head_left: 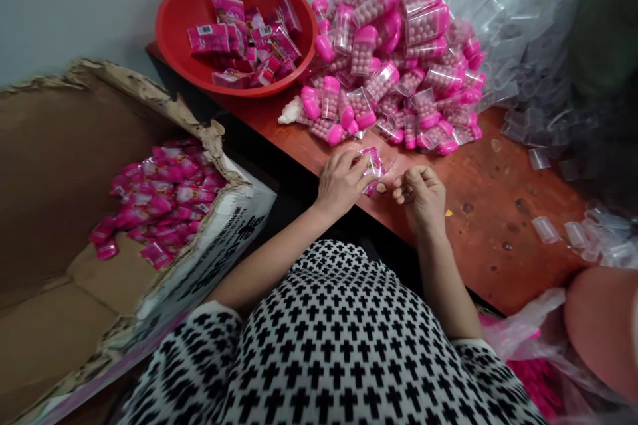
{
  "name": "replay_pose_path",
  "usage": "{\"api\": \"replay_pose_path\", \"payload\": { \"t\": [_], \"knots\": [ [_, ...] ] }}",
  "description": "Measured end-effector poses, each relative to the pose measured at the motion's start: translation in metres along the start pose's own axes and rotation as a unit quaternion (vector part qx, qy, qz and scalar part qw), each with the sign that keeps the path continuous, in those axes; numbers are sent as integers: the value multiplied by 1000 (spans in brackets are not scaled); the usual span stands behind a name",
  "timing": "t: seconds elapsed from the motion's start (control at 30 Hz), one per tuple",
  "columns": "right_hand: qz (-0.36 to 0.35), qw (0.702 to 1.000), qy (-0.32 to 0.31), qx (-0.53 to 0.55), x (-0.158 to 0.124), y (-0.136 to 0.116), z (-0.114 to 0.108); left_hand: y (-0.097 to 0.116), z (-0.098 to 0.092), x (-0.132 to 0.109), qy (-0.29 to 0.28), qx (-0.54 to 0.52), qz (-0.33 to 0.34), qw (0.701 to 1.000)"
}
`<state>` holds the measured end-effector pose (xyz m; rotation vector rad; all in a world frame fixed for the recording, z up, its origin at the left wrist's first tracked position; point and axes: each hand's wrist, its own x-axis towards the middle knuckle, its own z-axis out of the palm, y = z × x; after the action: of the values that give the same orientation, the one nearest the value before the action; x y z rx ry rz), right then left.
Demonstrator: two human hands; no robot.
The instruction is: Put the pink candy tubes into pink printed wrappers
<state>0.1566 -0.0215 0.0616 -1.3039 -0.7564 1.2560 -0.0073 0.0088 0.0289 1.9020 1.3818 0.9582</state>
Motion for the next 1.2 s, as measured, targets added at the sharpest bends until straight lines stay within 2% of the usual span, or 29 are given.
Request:
{"api": "replay_pose_path", "payload": {
  "t": [0.1,0.2,0.37,0.47,0.53,0.6,0.63,0.7,0.77,0.83,0.87,0.93,0.97,1.03,1.1,1.13,1.2],
  "knots": [
    [10,1000,-8,-3,-4,6,-3,-5,18,12,-15,125,21,992],
    [3,999,-13,-35,-2,12,-4,-12,21,14,6,144,37,989],
    [-74,990,31,-118,14,16,5,-17,18,8,53,78,72,993],
    [-40,996,-28,-78,21,13,14,-13,13,3,60,-8,71,996],
    [-8,998,-55,-40,23,10,19,-8,7,-2,73,-98,16,992],
    [-3,998,-65,-16,23,5,25,-2,-2,-8,81,-232,-80,966],
    [-4,997,-73,-12,23,3,27,1,-7,-10,70,-310,-135,939],
    [8,994,-110,-24,24,1,33,4,-16,-15,19,-450,-224,864],
    [22,985,-157,-62,27,1,39,5,-24,-17,-15,-531,-275,801],
    [0,973,-202,-114,32,0,46,3,-29,-20,0,-558,-299,774],
    [-36,965,-213,-152,36,-2,49,2,-32,-21,20,-560,-306,769],
    [-156,928,-211,-266,45,-7,59,-2,-35,-23,57,-558,-319,764],
    [-224,891,-203,-339,50,-10,65,-4,-37,-24,74,-557,-324,761],
    [-334,787,-197,-480,59,-16,80,-7,-41,-27,107,-559,-333,752],
    [-393,691,-202,-572,66,-17,96,-10,-45,-30,135,-562,-348,738],
    [-408,659,-202,-599,68,-15,104,-12,-48,-32,144,-563,-357,731],
    [-426,619,-200,-628,72,-8,117,-15,-53,-34,158,-567,-374,717]
  ]
}}
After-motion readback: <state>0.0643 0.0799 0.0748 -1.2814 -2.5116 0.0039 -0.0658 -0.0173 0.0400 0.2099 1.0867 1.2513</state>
